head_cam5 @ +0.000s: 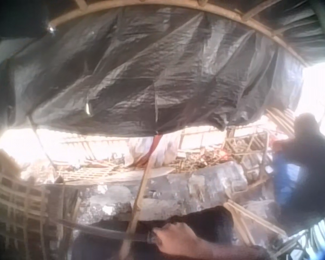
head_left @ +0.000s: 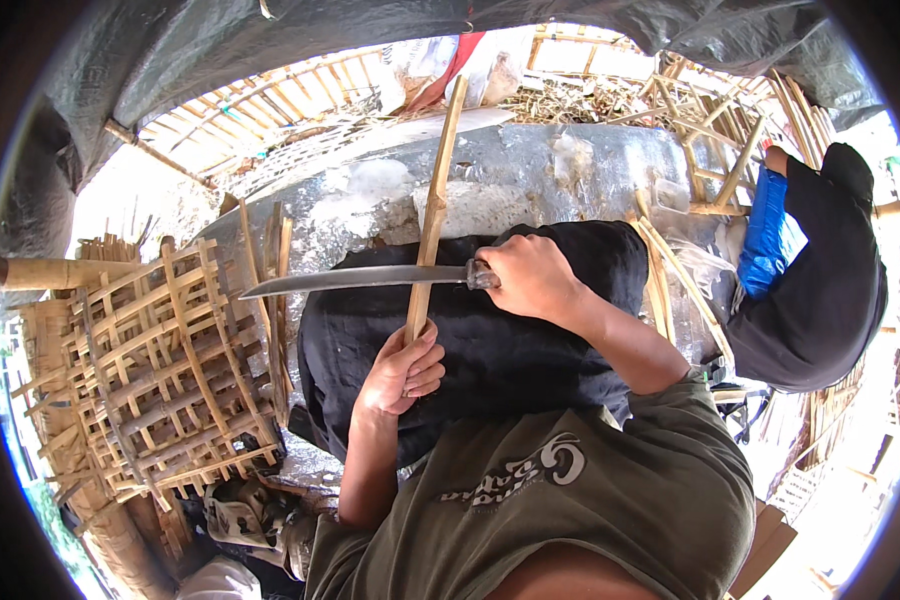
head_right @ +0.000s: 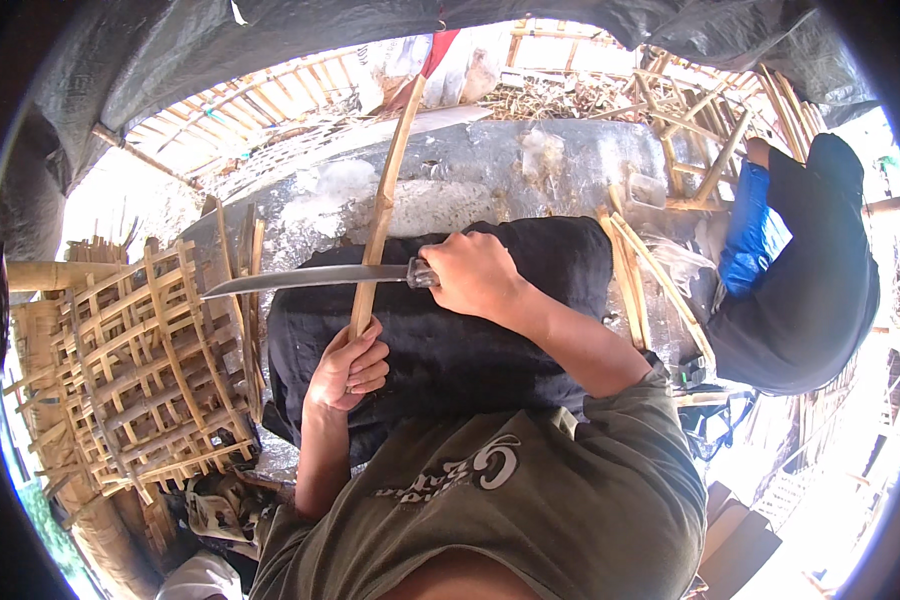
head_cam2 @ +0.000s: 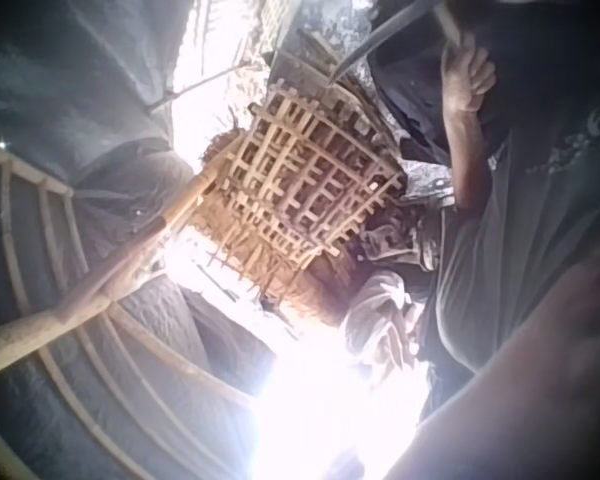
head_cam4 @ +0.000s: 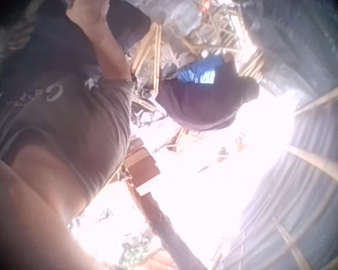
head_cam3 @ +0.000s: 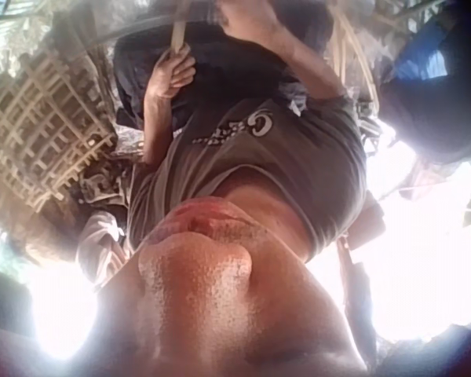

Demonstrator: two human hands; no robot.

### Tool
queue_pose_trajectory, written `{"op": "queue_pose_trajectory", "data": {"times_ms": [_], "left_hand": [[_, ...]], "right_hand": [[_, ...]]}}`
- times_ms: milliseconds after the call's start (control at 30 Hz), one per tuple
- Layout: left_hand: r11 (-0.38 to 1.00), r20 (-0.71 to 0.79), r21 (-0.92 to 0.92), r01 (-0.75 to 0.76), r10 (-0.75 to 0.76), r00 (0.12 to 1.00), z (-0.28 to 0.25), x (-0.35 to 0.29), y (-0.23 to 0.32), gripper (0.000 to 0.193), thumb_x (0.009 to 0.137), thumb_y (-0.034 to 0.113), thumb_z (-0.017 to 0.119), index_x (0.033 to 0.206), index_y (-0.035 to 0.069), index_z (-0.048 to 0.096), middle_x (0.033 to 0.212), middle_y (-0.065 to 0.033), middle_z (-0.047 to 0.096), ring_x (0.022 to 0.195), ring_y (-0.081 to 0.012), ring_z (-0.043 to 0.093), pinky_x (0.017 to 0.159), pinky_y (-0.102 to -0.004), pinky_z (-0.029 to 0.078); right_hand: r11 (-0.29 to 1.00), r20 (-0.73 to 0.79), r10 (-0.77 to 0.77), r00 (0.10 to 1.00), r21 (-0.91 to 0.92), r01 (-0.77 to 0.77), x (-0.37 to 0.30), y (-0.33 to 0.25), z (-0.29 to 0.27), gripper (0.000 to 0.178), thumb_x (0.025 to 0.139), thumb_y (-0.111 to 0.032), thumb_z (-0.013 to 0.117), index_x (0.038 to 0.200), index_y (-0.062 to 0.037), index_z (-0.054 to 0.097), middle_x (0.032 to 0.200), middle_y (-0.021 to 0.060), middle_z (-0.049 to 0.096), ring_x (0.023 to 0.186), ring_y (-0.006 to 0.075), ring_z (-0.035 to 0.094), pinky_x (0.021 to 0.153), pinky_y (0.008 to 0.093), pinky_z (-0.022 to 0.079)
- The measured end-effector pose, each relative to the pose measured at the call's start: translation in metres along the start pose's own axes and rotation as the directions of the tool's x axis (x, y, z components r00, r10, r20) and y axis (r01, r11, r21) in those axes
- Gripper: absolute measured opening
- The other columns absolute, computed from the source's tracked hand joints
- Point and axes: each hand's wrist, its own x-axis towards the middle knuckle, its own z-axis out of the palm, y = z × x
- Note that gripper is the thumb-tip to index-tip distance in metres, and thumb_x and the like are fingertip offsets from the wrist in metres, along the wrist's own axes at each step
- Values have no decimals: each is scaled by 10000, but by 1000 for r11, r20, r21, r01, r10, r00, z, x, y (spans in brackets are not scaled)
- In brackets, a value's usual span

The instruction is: The person uses a machete to shave and smooth a thin bamboo strip, then places it on a work surface and hammers nails to secure it to a bamboo frame.

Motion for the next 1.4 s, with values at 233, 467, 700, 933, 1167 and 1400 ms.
{"op": "queue_pose_trajectory", "data": {"times_ms": [233,467,700,933,1167,1400], "left_hand": [[890,-267,447,-90,229,936,1,14,-19,144,1013,132,568,921,123,458,608,85,338,426,-10,307,365,-198,234],[530,-297,846,-53,552,779,-13,24,-30,176,949,124,616,889,-7,514,649,-56,458,571,-152,423,543,-347,377],[414,-295,909,37,580,759,-20,21,-27,225,905,125,632,1008,-62,559,711,-126,502,648,-199,486,612,-372,419],[515,-190,852,-93,470,862,-2,3,-28,158,908,2,568,915,83,432,661,44,427,499,-31,410,432,-225,315],[649,-237,759,-56,356,904,4,10,-22,172,859,18,589,826,53,424,715,-11,474,644,-77,464,541,-274,380],[538,-108,825,-171,448,887,7,5,-12,179,908,6,539,895,102,388,636,60,387,495,-10,351,419,-216,262]], "right_hand": [[997,49,-78,996,0,78,-9,-12,16,147,719,-159,683,852,-98,678,721,140,689,729,348,703,663,443,575],[999,84,-47,995,10,47,-2,-24,28,150,709,-167,695,829,-77,684,731,154,690,734,362,702,665,461,578],[992,100,-79,992,-94,89,20,-7,36,149,678,-182,737,779,-75,713,782,172,709,778,381,723,701,484,596],[975,28,184,983,-130,-179,48,59,19,206,748,-178,671,907,-55,714,897,207,724,842,371,729,794,461,603],[999,69,-29,997,-13,30,13,9,28,184,690,-197,716,818,-66,703,802,189,706,784,350,723,753,451,600],[976,27,82,996,-205,-75,41,29,11,201,730,-196,681,869,-56,712,808,207,703,813,354,729,759,470,602]]}}
